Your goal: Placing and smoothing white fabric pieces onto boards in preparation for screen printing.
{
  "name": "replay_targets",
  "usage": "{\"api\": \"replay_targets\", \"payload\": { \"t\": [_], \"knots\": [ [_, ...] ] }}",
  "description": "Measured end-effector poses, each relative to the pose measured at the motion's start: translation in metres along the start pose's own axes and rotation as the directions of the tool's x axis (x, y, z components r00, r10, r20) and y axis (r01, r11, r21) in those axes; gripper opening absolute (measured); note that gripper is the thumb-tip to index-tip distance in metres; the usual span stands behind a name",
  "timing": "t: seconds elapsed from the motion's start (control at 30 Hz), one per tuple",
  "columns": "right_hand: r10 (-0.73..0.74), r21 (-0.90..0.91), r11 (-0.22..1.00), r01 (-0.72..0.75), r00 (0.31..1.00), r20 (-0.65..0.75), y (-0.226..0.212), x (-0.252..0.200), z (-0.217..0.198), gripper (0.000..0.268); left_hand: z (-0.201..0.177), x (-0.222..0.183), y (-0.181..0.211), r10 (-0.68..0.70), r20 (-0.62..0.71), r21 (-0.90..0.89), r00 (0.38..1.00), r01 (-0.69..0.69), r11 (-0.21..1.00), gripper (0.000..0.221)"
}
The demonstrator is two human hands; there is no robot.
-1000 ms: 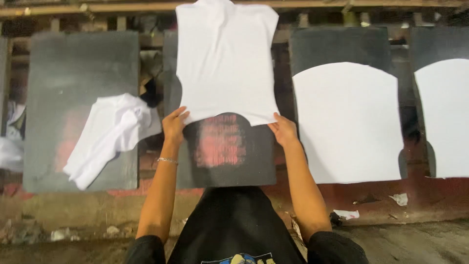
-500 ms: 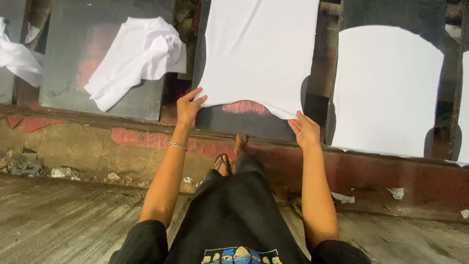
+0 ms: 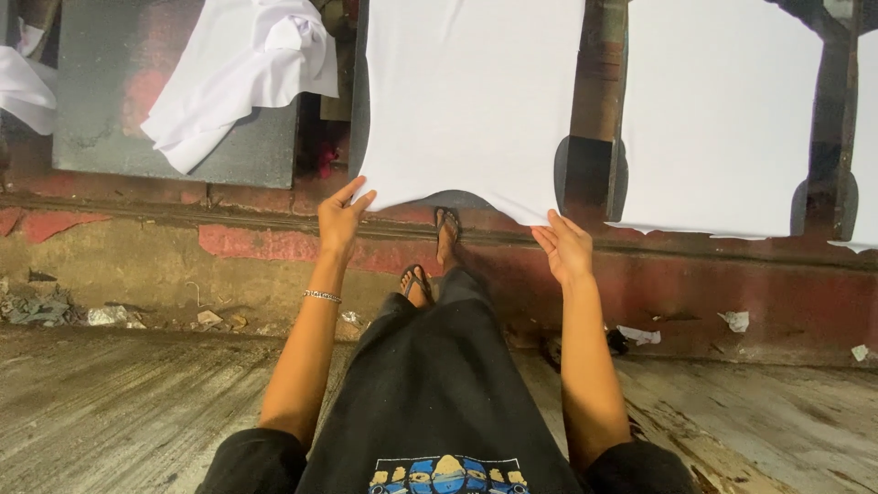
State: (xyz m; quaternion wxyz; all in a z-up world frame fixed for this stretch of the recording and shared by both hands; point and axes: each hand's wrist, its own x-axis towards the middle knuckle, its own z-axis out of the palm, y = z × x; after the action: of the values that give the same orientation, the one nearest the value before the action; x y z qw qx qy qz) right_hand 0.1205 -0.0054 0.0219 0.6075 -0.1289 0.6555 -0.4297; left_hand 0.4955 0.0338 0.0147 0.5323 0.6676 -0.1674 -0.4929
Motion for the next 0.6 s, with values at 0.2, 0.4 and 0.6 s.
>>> {"api": "replay_targets", "payload": {
  "t": [0.2,0.4,0.6],
  "knots": [
    [0.036,0.002,0.999,-0.036,0.998,-0.052,0.020,-0.009,-0.018,0.045,-0.016,-0.028,0.000,-0.028,-0.013,0.055,1.000,0.028,0.998,0.046],
    [0.096,0.075,0.993,-0.089,0.991,-0.096,0.062,0.027,-0.032,0.045,-0.008,-0.047,0.011,-0.089,-0.001,0.285,0.996,0.085,0.955,0.044],
    [-0.303,-0.666,0.746,0.000,0.890,-0.340,-0.038,-0.014,-0.004,0.044,-0.009,-0.012,-0.004,0.396,-0.237,0.400,0.887,-0.282,0.872,0.011]
  ]
}}
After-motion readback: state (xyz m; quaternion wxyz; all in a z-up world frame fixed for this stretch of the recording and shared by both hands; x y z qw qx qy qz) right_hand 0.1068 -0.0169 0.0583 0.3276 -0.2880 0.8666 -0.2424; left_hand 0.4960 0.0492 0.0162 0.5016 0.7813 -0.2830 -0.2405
